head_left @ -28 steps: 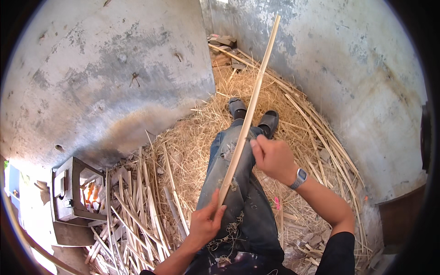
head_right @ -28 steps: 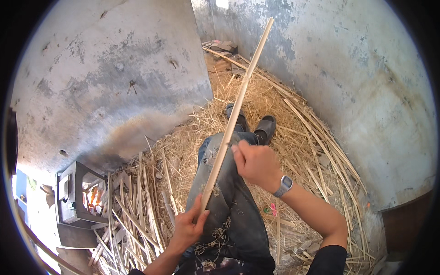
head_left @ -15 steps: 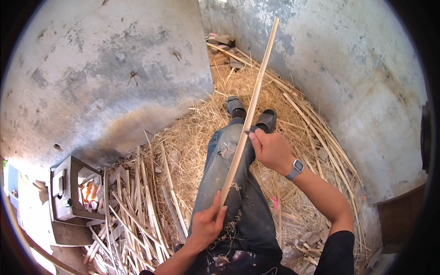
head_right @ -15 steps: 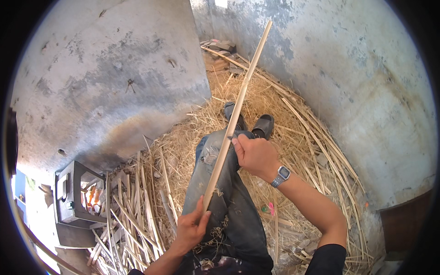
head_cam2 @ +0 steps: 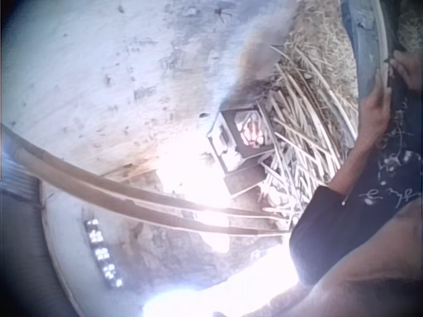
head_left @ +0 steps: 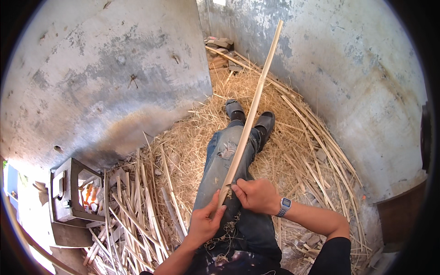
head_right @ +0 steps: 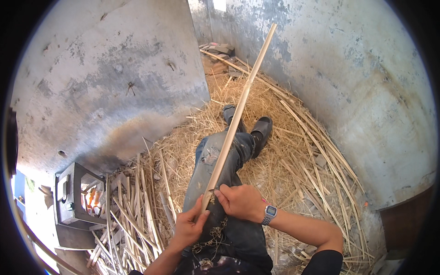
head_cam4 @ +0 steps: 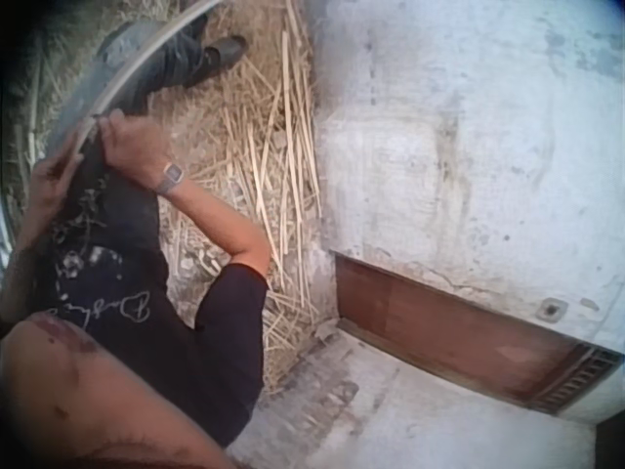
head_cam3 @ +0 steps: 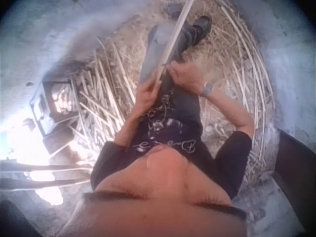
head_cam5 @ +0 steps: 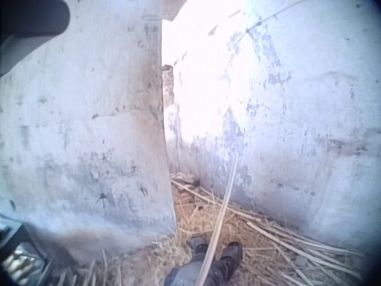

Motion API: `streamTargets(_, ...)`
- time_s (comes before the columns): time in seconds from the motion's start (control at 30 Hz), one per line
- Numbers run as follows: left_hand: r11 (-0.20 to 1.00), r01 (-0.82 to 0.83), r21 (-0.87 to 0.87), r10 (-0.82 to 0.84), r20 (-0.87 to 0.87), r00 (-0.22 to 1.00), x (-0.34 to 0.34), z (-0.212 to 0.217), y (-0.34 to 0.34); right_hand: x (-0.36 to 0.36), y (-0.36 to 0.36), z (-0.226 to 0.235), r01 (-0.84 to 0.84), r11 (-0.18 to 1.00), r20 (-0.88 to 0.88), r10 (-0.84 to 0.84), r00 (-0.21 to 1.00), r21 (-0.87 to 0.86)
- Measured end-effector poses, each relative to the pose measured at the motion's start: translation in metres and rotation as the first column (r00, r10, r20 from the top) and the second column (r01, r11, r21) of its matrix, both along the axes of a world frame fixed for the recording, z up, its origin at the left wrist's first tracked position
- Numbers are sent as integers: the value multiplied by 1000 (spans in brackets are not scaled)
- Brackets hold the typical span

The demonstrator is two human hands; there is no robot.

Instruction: The person shaves a thin strip of bamboo using a knife, working the blade along the length of the material to smooth it.

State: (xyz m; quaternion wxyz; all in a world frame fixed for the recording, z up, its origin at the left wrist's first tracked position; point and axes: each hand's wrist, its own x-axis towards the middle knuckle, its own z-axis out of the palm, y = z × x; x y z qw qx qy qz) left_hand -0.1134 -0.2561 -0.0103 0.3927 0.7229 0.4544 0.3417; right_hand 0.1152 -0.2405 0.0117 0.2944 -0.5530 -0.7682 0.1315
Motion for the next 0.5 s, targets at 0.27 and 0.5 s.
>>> streamTargets(0.27,811,198,-551,28,374,927,-19,7,4,59,99,37,323,919,25,-337,941,227)
streamTargets(0.5,786,214,-580,62,419,906,-16,9,5,29,68,26,181,960,59,-197,979,213)
